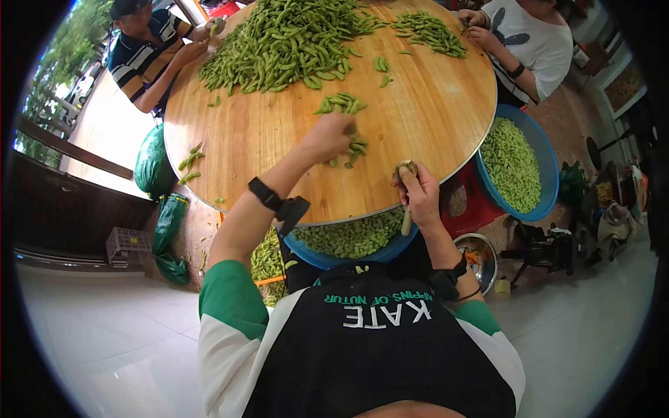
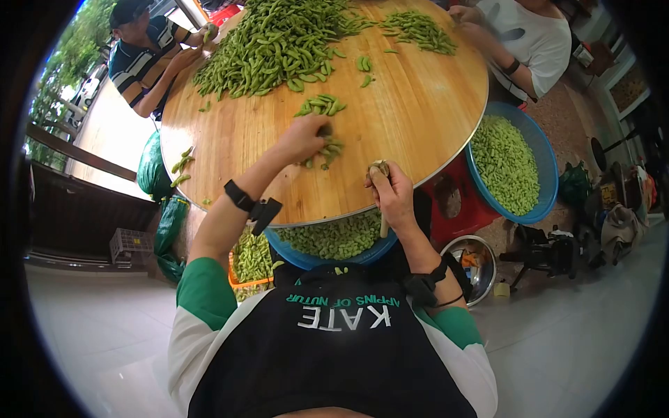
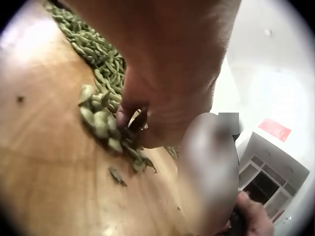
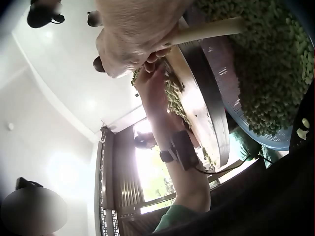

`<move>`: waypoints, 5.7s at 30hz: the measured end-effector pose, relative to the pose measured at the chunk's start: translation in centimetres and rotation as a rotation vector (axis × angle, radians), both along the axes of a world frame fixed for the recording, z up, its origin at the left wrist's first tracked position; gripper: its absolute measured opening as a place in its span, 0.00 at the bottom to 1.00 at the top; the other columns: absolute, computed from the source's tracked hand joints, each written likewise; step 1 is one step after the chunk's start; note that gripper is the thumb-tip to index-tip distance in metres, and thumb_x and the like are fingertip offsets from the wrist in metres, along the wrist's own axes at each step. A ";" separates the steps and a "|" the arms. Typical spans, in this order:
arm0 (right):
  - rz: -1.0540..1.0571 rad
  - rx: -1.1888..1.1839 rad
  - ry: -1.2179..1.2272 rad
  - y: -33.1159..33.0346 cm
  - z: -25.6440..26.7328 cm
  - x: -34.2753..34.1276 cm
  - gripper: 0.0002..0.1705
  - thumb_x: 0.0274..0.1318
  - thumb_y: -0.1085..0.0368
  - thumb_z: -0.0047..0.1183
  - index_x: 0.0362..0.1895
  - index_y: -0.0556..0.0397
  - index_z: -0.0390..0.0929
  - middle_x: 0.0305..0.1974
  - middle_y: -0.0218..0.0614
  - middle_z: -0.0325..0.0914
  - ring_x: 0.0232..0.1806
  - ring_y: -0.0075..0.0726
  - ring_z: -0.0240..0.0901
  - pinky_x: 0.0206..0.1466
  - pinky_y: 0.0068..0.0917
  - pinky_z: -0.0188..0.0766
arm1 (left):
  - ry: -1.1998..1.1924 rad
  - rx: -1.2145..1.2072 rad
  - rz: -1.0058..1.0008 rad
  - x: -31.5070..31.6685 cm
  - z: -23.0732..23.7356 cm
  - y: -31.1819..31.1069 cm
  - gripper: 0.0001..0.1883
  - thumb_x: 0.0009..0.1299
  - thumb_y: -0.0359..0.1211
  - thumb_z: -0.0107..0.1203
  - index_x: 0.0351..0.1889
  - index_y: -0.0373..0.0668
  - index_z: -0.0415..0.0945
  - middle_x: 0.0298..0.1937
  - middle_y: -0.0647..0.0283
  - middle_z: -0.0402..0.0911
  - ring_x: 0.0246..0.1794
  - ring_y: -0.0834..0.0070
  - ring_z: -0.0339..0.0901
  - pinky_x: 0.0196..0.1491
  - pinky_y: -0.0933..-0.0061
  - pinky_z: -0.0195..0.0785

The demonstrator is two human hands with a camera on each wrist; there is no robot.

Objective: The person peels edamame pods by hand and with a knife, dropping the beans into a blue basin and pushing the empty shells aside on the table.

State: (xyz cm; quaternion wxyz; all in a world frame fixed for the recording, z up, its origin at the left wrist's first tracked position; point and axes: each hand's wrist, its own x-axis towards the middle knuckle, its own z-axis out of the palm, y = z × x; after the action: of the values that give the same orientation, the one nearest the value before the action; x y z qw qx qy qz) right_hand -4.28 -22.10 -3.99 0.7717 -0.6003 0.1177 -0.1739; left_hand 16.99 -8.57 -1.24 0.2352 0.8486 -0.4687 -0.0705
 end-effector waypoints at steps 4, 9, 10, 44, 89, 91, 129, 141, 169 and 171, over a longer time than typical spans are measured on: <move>0.079 0.003 -0.019 -0.1 0.0 0.0 0.14 0.67 0.63 0.43 0.51 0.60 0.70 0.32 0.34 0.73 0.21 0.14 0.60 0.19 0.14 0.58 | 0.132 -0.197 0.146 0.0 -0.4 3.9 0.11 0.58 0.30 0.60 0.37 0.35 0.74 0.33 0.54 0.76 0.35 0.62 0.74 0.38 0.66 0.66; 0.176 0.103 -0.018 2.4 1.2 0.4 0.16 0.68 0.64 0.42 0.55 0.59 0.68 0.33 0.34 0.72 0.21 0.16 0.60 0.18 0.14 0.58 | 0.392 -0.638 0.103 -4.8 1.7 4.4 0.05 0.67 0.26 0.53 0.38 0.35 0.73 0.36 0.59 0.78 0.32 0.74 0.75 0.35 0.72 0.68; 0.218 0.177 -0.036 2.8 1.3 0.5 0.17 0.68 0.64 0.41 0.56 0.58 0.67 0.33 0.33 0.72 0.21 0.16 0.60 0.18 0.14 0.58 | 0.396 -0.639 0.103 -5.9 1.7 4.5 0.05 0.67 0.26 0.53 0.38 0.35 0.73 0.36 0.59 0.78 0.32 0.74 0.75 0.35 0.72 0.68; 0.531 0.651 0.059 4.6 1.3 -0.7 0.16 0.68 0.62 0.43 0.56 0.51 0.68 0.29 0.32 0.71 0.18 0.19 0.58 0.17 0.15 0.57 | 1.015 -0.591 0.153 -12.1 -0.1 7.3 0.07 0.71 0.30 0.52 0.39 0.35 0.76 0.28 0.71 0.76 0.25 0.87 0.71 0.28 0.84 0.64; 0.032 -0.710 -0.150 5.6 1.1 -0.4 0.14 0.49 0.75 0.55 0.42 0.62 0.73 0.34 0.45 0.71 0.31 0.43 0.71 0.35 0.31 0.69 | 0.226 -0.374 0.166 -14.4 0.6 7.3 0.09 0.63 0.31 0.52 0.25 0.34 0.70 0.18 0.46 0.71 0.18 0.49 0.72 0.23 0.59 0.64; 0.018 -0.788 -0.172 5.7 1.1 -0.2 0.13 0.48 0.76 0.54 0.41 0.61 0.73 0.34 0.46 0.71 0.31 0.47 0.71 0.35 0.32 0.69 | 0.211 -0.340 0.142 -15.0 0.8 7.4 0.09 0.62 0.31 0.52 0.25 0.34 0.70 0.19 0.43 0.70 0.22 0.44 0.71 0.25 0.55 0.65; 0.447 0.275 0.160 5.0 0.8 -0.9 0.22 0.67 0.66 0.39 0.63 0.58 0.62 0.32 0.32 0.71 0.21 0.16 0.60 0.19 0.14 0.59 | -0.255 -0.112 0.150 -6.6 -0.9 8.4 0.08 0.57 0.27 0.53 0.34 0.37 0.69 0.35 0.47 0.70 0.36 0.49 0.73 0.38 0.55 0.68; 0.513 0.440 0.058 5.8 1.2 0.3 0.25 0.68 0.64 0.41 0.67 0.53 0.59 0.32 0.32 0.70 0.22 0.18 0.60 0.19 0.15 0.60 | 1.054 -0.588 0.176 -11.2 1.7 8.8 0.06 0.68 0.28 0.53 0.40 0.36 0.74 0.30 0.66 0.74 0.27 0.84 0.68 0.25 0.79 0.60; 0.580 0.772 0.036 5.3 2.7 -0.6 0.18 0.67 0.65 0.44 0.59 0.53 0.67 0.29 0.33 0.69 0.18 0.18 0.55 0.16 0.14 0.56 | 1.447 -0.847 0.161 -12.1 0.2 8.0 0.04 0.68 0.29 0.57 0.36 0.41 0.73 0.24 0.69 0.74 0.18 0.88 0.66 0.18 0.86 0.53; 0.627 0.842 0.018 5.2 2.7 -0.7 0.17 0.66 0.65 0.45 0.57 0.53 0.68 0.29 0.34 0.69 0.18 0.18 0.55 0.15 0.14 0.55 | 1.686 -0.845 0.077 -11.6 0.2 8.4 0.04 0.69 0.29 0.57 0.37 0.41 0.74 0.24 0.68 0.75 0.18 0.87 0.66 0.18 0.86 0.54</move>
State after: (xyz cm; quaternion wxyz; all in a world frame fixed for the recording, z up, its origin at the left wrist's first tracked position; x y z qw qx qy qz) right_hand -4.97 -16.92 -1.29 0.9602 -0.2459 -0.0012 0.1327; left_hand 5.37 -0.20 -0.99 0.7869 0.3773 -0.1024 -0.4775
